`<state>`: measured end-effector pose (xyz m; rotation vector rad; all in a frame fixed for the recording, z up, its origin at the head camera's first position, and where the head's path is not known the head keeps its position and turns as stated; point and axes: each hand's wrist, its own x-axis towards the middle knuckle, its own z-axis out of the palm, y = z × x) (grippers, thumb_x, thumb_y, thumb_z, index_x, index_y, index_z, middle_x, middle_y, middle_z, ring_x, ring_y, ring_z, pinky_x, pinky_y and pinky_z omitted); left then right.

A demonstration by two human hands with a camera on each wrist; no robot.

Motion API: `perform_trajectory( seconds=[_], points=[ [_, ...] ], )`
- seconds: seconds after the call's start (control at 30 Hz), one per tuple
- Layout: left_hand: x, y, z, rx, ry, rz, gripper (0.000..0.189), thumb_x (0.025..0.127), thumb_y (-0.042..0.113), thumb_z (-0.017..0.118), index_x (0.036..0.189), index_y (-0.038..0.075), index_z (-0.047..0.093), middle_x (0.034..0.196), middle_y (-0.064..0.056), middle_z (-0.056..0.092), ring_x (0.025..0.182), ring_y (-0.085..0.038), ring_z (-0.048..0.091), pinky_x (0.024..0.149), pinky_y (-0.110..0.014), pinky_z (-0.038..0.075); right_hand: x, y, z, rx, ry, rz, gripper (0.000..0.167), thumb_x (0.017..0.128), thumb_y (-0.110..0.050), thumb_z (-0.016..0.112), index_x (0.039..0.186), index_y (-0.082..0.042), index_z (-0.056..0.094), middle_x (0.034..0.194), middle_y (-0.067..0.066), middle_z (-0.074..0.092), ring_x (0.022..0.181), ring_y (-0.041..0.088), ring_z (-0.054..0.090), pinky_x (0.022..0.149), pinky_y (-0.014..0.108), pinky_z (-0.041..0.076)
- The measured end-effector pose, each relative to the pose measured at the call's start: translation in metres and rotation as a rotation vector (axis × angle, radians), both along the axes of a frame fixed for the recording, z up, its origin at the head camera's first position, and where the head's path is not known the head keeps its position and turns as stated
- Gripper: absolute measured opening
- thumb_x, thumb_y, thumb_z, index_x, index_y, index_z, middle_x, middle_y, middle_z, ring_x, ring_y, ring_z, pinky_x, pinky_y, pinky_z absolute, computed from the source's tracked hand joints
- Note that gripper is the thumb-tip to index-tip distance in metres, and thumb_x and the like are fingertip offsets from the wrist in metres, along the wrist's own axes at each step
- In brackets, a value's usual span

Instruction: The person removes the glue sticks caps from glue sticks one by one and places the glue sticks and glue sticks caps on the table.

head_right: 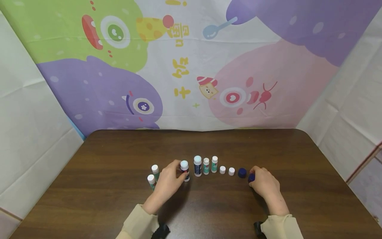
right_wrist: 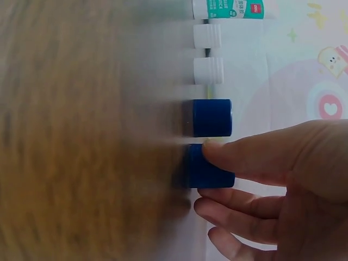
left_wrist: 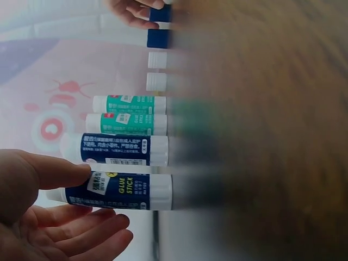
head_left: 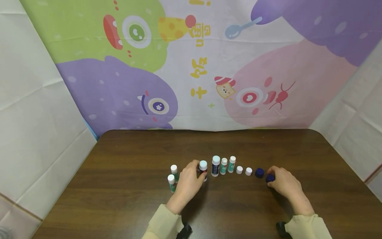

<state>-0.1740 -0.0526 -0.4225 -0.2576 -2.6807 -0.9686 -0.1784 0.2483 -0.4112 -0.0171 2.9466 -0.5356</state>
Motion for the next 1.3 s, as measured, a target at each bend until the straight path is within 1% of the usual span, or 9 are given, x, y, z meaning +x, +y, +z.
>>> perform_trajectory(
  seconds=[0.13,0.27,0.43,0.57,0.67,0.83,0.97,1.07,1.3],
  points=[
    [0.001,0.001,0.002,-0.021,0.022,0.005,0.035,0.079,0.018,0.069,0.108,0.004,0.055,0.094,-0.008,0.061,0.076,-0.018,0.059,0.064,-0.032,0.049,0.002,-0.001,0.003,-0.006,0.024,0.003,0.043,0.074,-0.016,0.071,0.112,-0.001,0.055,0.106,0.027,0.056,0.094,0.043,0.054,0.066,0.053,0.044],
    [0.004,0.000,0.009,-0.049,0.091,0.016,0.044,0.080,0.018,0.068,0.116,0.001,0.050,0.100,-0.012,0.059,0.079,-0.023,0.061,0.065,-0.036,0.050,0.003,-0.004,0.008,-0.009,0.087,0.017,0.046,0.074,-0.013,0.070,0.115,0.002,0.053,0.103,0.024,0.056,0.090,0.040,0.055,0.065,0.050,0.045],
    [0.008,-0.005,0.016,-0.071,0.135,0.019,0.045,0.079,0.018,0.069,0.116,0.001,0.050,0.104,-0.013,0.059,0.087,-0.026,0.062,0.071,-0.037,0.050,0.006,-0.012,0.013,0.019,0.238,0.074,0.047,0.072,-0.003,0.069,0.115,0.003,0.052,0.107,0.024,0.057,0.094,0.043,0.055,0.069,0.052,0.044],
    [0.011,-0.011,0.020,-0.100,0.155,0.022,0.043,0.078,0.018,0.069,0.116,0.004,0.052,0.105,-0.010,0.059,0.091,-0.025,0.061,0.074,-0.037,0.049,0.008,-0.018,0.017,0.025,0.380,0.102,0.047,0.070,0.002,0.068,0.114,0.001,0.053,0.104,0.022,0.059,0.092,0.041,0.056,0.068,0.052,0.043],
    [0.013,-0.018,0.022,-0.119,0.211,0.006,0.041,0.079,0.019,0.068,0.115,0.006,0.054,0.104,-0.006,0.060,0.090,-0.021,0.060,0.073,-0.035,0.049,0.009,-0.021,0.019,0.000,0.442,0.102,0.047,0.071,0.003,0.067,0.115,0.001,0.053,0.103,0.021,0.059,0.091,0.041,0.057,0.069,0.052,0.043],
    [0.016,-0.032,0.027,-0.143,0.340,-0.036,0.037,0.078,0.019,0.070,0.111,0.008,0.057,0.101,-0.005,0.062,0.090,-0.020,0.059,0.076,-0.034,0.047,0.009,-0.027,0.021,-0.043,0.486,0.092,0.042,0.074,0.000,0.067,0.114,-0.001,0.055,0.103,0.020,0.060,0.092,0.039,0.057,0.072,0.053,0.042],
    [0.018,-0.044,0.031,-0.146,0.416,-0.013,0.036,0.076,0.019,0.073,0.107,0.007,0.060,0.097,-0.005,0.063,0.087,-0.022,0.059,0.075,-0.035,0.046,0.007,-0.034,0.024,-0.073,0.537,0.111,0.037,0.075,-0.002,0.067,0.110,-0.003,0.058,0.100,0.015,0.062,0.089,0.036,0.060,0.071,0.049,0.045],
    [0.020,-0.053,0.033,-0.138,0.418,0.018,0.036,0.074,0.019,0.074,0.105,0.007,0.060,0.095,-0.005,0.063,0.084,-0.022,0.058,0.074,-0.035,0.045,0.005,-0.042,0.026,-0.089,0.571,0.143,0.034,0.075,-0.003,0.068,0.108,-0.004,0.060,0.098,0.013,0.064,0.086,0.032,0.061,0.069,0.047,0.047],
    [0.028,-0.076,0.027,-0.112,0.290,0.090,0.043,0.072,0.024,0.076,0.108,0.006,0.058,0.098,-0.006,0.061,0.085,-0.022,0.056,0.077,-0.037,0.044,0.002,-0.061,0.030,-0.113,0.553,0.199,0.030,0.076,-0.006,0.070,0.106,-0.007,0.062,0.097,0.008,0.064,0.082,0.025,0.060,0.078,0.048,0.042]
  ],
)
